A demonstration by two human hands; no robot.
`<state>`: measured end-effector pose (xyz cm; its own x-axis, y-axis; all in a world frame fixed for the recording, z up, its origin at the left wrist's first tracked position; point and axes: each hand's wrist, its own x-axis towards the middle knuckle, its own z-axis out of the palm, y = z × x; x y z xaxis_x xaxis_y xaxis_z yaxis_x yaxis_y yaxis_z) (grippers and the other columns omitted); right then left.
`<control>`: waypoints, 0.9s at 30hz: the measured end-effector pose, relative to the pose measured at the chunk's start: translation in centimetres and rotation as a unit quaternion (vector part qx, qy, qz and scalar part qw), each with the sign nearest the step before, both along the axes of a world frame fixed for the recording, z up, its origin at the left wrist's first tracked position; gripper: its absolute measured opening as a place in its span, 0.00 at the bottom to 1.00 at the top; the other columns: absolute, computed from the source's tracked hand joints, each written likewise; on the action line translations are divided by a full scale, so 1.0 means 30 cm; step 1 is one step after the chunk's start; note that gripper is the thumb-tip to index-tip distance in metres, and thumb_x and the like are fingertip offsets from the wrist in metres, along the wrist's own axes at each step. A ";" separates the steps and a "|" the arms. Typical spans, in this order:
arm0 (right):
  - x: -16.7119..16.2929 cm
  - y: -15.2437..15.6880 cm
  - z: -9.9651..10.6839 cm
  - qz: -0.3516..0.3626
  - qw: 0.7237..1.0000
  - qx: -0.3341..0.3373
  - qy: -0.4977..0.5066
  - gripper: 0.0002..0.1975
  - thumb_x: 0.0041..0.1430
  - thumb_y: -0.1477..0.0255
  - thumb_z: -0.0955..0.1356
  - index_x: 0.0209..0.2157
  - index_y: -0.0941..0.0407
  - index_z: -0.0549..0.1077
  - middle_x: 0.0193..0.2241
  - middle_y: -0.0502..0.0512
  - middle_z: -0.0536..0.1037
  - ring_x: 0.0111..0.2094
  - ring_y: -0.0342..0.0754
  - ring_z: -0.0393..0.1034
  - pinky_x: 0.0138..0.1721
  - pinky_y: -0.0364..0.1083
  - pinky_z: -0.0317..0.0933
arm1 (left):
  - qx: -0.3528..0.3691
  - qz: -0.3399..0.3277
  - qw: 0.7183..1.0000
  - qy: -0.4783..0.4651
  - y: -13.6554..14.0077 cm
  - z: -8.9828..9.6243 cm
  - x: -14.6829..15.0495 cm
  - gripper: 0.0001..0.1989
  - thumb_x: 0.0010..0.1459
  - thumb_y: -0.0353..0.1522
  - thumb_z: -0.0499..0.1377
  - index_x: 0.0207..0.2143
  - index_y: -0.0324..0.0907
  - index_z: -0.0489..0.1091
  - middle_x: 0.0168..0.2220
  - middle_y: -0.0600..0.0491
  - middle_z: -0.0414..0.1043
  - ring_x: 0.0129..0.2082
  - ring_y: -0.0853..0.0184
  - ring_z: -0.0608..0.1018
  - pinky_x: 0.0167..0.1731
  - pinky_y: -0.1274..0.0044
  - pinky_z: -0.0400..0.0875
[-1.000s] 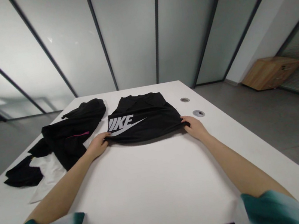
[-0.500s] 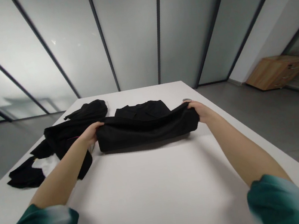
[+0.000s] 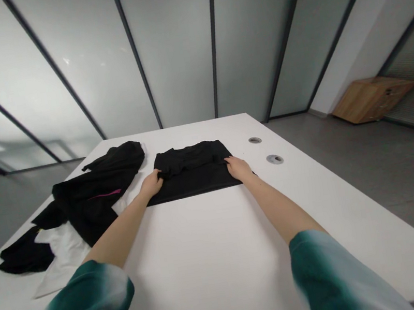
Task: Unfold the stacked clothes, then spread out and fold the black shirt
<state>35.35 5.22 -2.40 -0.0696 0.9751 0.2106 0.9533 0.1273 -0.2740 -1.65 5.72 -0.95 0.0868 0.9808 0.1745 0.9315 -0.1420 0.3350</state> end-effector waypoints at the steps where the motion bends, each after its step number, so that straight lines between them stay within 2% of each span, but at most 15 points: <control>1: -0.002 -0.016 0.004 0.000 1.000 -0.001 -0.017 0.24 0.65 0.76 0.58 0.59 0.58 0.72 0.59 0.61 0.73 0.58 0.57 0.68 0.60 0.53 0.60 | -0.006 0.000 1.000 0.025 -0.015 0.005 -0.001 0.17 0.62 0.29 0.52 0.53 0.37 0.68 0.48 0.39 0.77 0.49 0.52 0.79 0.48 0.68 0.70; 6: -0.005 -0.142 0.028 0.014 0.995 -0.008 -0.098 0.24 0.64 0.76 0.59 0.58 0.58 0.73 0.56 0.63 0.75 0.53 0.58 0.72 0.54 0.52 0.63 | -0.013 -0.005 0.995 0.099 -0.119 0.033 -0.011 0.15 0.62 0.31 0.52 0.50 0.39 0.69 0.45 0.39 0.78 0.47 0.52 0.79 0.44 0.69 0.71; 11: 0.030 -0.237 0.067 -0.005 0.995 -0.029 -0.095 0.21 0.59 0.75 0.63 0.53 0.54 0.75 0.48 0.61 0.80 0.46 0.57 0.75 0.45 0.50 0.64 | -0.018 -0.057 0.991 0.123 -0.190 0.069 -0.047 0.18 0.53 0.31 0.59 0.48 0.43 0.71 0.40 0.44 0.79 0.42 0.51 0.80 0.41 0.69 0.71; 13: 0.064 -0.220 0.102 -0.013 0.998 -0.045 -0.053 0.19 0.57 0.75 0.64 0.49 0.54 0.76 0.42 0.60 0.81 0.42 0.56 0.75 0.42 0.48 0.63 | -0.030 -0.084 0.993 0.072 -0.179 0.100 -0.075 0.18 0.49 0.30 0.59 0.44 0.44 0.74 0.37 0.47 0.79 0.41 0.52 0.80 0.42 0.69 0.71; 16: 0.123 -0.145 0.168 0.004 0.995 -0.081 0.065 0.12 0.55 0.75 0.63 0.37 0.56 0.77 0.31 0.57 0.80 0.35 0.52 0.73 0.38 0.46 0.62 | -0.081 -0.122 0.981 -0.124 -0.124 0.154 -0.119 0.11 0.45 0.31 0.59 0.34 0.43 0.76 0.32 0.50 0.79 0.39 0.55 0.80 0.42 0.70 0.73; 19: 0.161 -0.056 0.217 0.015 0.977 -0.093 0.191 0.10 0.51 0.76 0.61 0.26 0.56 0.73 0.25 0.54 0.75 0.31 0.50 0.70 0.35 0.45 0.62 | -0.113 -0.064 0.928 -0.349 -0.053 0.183 -0.147 0.09 0.45 0.35 0.59 0.29 0.40 0.76 0.29 0.50 0.78 0.32 0.58 0.80 0.36 0.71 0.74; 21: 0.164 -0.013 0.222 -0.009 0.964 -0.059 0.259 0.08 0.51 0.74 0.61 0.26 0.56 0.72 0.25 0.53 0.74 0.31 0.49 0.69 0.34 0.45 0.62 | -0.089 -0.001 0.896 -0.436 -0.011 0.172 -0.153 0.10 0.46 0.36 0.59 0.28 0.39 0.74 0.27 0.50 0.76 0.29 0.61 0.79 0.32 0.73 0.73; 22: 0.158 0.003 0.215 -0.028 0.957 -0.040 0.286 0.08 0.51 0.73 0.62 0.27 0.56 0.72 0.26 0.53 0.74 0.31 0.49 0.69 0.33 0.45 0.62 | -0.075 0.023 0.889 -0.451 0.007 0.158 -0.152 0.10 0.46 0.36 0.59 0.28 0.39 0.74 0.26 0.51 0.76 0.28 0.62 0.78 0.31 0.73 0.72; 24: 0.140 0.021 0.182 -0.065 0.945 -0.032 0.318 0.06 0.52 0.71 0.64 0.30 0.56 0.72 0.28 0.54 0.75 0.31 0.49 0.69 0.33 0.45 0.62 | -0.064 0.057 0.901 -0.425 0.033 0.120 -0.148 0.08 0.46 0.35 0.60 0.27 0.40 0.73 0.24 0.51 0.74 0.27 0.61 0.78 0.30 0.73 0.71; 27: 0.117 0.035 0.107 -0.068 0.936 -0.093 0.333 0.08 0.49 0.73 0.67 0.34 0.57 0.72 0.27 0.54 0.76 0.30 0.49 0.70 0.33 0.45 0.63 | -0.071 0.099 0.948 -0.293 0.052 0.064 -0.147 0.04 0.45 0.33 0.61 0.24 0.41 0.70 0.24 0.50 0.73 0.30 0.58 0.78 0.32 0.72 0.70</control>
<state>38.85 6.27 0.82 0.1445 0.9894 -0.0117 0.5672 -0.0925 -0.8184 -6.04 7.29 0.96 -0.1731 0.9849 -0.0003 0.5827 0.1027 0.8062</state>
